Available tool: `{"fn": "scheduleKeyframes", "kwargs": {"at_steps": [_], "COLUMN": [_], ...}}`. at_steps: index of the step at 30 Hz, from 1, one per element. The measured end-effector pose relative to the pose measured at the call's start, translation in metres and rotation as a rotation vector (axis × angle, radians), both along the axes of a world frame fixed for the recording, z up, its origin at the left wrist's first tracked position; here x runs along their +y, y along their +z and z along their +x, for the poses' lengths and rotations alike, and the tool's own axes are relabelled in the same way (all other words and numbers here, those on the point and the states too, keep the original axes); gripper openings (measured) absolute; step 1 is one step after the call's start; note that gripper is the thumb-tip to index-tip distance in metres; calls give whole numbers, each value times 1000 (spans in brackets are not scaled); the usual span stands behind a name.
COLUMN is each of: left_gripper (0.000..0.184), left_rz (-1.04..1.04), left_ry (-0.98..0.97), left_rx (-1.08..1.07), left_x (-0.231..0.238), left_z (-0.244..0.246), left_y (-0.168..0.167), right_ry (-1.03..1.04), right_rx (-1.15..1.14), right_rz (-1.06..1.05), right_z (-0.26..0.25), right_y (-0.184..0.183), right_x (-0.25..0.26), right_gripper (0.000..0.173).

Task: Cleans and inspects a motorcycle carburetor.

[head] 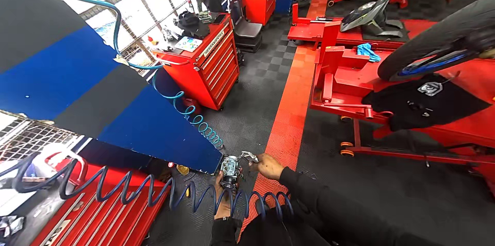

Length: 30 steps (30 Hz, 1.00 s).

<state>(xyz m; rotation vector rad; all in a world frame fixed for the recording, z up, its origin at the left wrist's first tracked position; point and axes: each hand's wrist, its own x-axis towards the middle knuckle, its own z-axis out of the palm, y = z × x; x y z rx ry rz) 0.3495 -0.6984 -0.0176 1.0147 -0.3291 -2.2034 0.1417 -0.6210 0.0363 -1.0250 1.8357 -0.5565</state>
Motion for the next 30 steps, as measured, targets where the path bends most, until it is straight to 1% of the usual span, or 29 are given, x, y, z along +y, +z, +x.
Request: {"fn": "scheduleKeyframes", "kwargs": {"at_steps": [2,4,5,6,7,8,10,11,13,14,15,16,17,18,19,20,21,22,23,24,26,27,28,29,30], "left_gripper": [41,36,34,33,31,30,28,27,26,23,35,47,50,47,47,51,58,62,61,60,56,52,49,51,58], "left_rz": [-43,-110,-138,-182,-242,-258,-282,-306,-344,-311,-217,-151,-114,-88,-67,-53,-45,-34,-49,-88,-123,193,304,330,274], "left_ry": [-6,-1,7,9,-1,18,12,1,-14,-39,-35,-27,-15,16,36,31,5,-22,-4,23,80,220,273,240,131], "left_rx": [16,8,9,-32,-129,-205,-248,-230,-51,-56,44,143,184,177,160,157,208,297,281,204,241,-154,-296,-263,-45], "left_x": [-1,-7,-8,-9,-10,-10,-12,-9,-12,-11,-12,-11,-9,-7,-7,-9,-11,-13,-11,-5,19,29,33,33,27], "left_z": [8,16,18,17,17,17,24,27,37,35,37,35,31,26,21,19,19,21,18,11,-7,-37,-54,-54,-35], "left_y": [-14,-26,-28,-24,-20,-16,-16,-10,-29,-26,-32,-35,-34,-30,-29,-30,-34,-39,-33,-14,50,125,154,153,120], "right_ry": [-79,-183,-218,-219,-200,-175,-147,-152,-151,-149,-149,-146,-137,-131,-127,-125,-119,-103,-86,-68,-43,-29,-4,43,100], "right_rx": [-119,-380,-477,-512,-508,-492,-457,-451,-511,-562,-587,-560,-507,-479,-486,-511,-499,-415,-315,-259,-288,-327,-307,-224,-119], "right_rz": [31,27,31,40,42,41,56,72,87,84,83,83,92,94,83,54,22,-5,-16,-24,-78,-101,-117,-120,-104], "right_z": [-3,0,1,1,1,3,5,5,2,0,0,1,2,3,6,9,13,16,17,18,21,23,25,25,26], "right_y": [-2,-4,-3,-2,-3,-4,-4,-4,-6,-8,-10,-11,-13,-17,-21,-23,-23,-21,-18,-16,-15,-13,-10,-7,-5], "right_x": [2,8,10,10,10,10,10,11,16,18,21,24,26,28,31,33,35,35,35,35,36,36,36,34,34], "right_gripper": [41,32,30,30,30,30,31,31,30,29,29,29,31,33,33,32,32,34,38,42,39,37,37,40,44]}}
